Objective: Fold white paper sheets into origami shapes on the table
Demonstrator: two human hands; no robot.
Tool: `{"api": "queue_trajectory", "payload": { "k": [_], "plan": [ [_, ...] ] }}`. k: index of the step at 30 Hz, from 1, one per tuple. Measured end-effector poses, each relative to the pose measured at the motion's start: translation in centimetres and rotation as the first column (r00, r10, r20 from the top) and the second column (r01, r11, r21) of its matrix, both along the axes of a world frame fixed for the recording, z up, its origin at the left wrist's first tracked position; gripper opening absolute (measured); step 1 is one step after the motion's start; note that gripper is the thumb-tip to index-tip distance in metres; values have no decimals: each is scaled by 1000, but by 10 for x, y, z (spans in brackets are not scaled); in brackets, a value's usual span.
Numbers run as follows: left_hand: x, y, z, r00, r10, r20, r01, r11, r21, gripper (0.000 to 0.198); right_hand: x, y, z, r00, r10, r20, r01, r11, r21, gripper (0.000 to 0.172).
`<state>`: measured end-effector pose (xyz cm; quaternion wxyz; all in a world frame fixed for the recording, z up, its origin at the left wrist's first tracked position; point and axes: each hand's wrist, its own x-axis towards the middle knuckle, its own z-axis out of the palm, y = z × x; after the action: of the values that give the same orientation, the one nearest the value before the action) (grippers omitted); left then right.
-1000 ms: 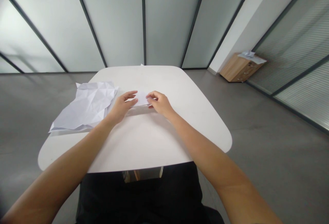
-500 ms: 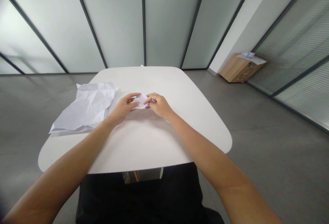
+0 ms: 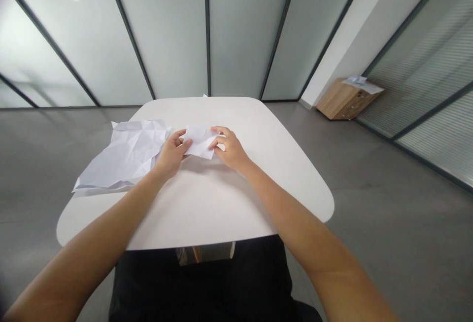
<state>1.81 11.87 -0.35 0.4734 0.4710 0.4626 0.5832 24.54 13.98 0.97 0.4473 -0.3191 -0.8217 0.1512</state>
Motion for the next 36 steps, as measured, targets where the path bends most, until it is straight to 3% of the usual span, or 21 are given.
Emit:
{"api": "queue_trajectory", "payload": {
  "k": [3, 7, 11, 15, 20, 23, 28, 33, 36],
  "plan": [
    [-3, 3, -3, 987, 35, -159, -21, 996, 89, 47, 3, 3, 0, 999, -38, 35, 40, 998, -54, 26],
    [-3, -2, 0, 873, 145, -466, -27, 968, 250, 36, 4, 4, 0, 994, -108, 26, 109, 993, -49, 20],
    [2, -11, 6, 828, 180, -531, 16, 939, 343, 43, 2, 0, 3, 987, -148, 68, 142, 987, 81, 23],
    [5, -13, 7, 794, 209, -571, 34, 922, 385, 30, 3, -2, 5, 987, -111, 116, 98, 989, 114, 15],
    [4, -12, 8, 794, 150, -589, 86, 932, 352, 40, 4, 4, 1, 967, -76, 244, 44, 990, 135, 10],
    [3, -11, 7, 790, 111, -603, 114, 940, 322, 45, 4, 3, 2, 984, -97, 151, 79, 990, 121, 9],
    [-2, -10, 6, 790, 29, -613, 177, 946, 273, 29, 2, -4, 8, 997, -77, -23, 77, 997, -9, 16],
    [-1, -10, 5, 868, -125, -481, 194, 976, 96, 40, 0, -3, 7, 956, -245, -159, 208, 953, -219, 19],
    [4, -10, 3, 945, -207, -254, 209, 978, -19, 57, -1, -3, 4, 944, -265, -194, 184, 916, -355, 25]
  ]
}}
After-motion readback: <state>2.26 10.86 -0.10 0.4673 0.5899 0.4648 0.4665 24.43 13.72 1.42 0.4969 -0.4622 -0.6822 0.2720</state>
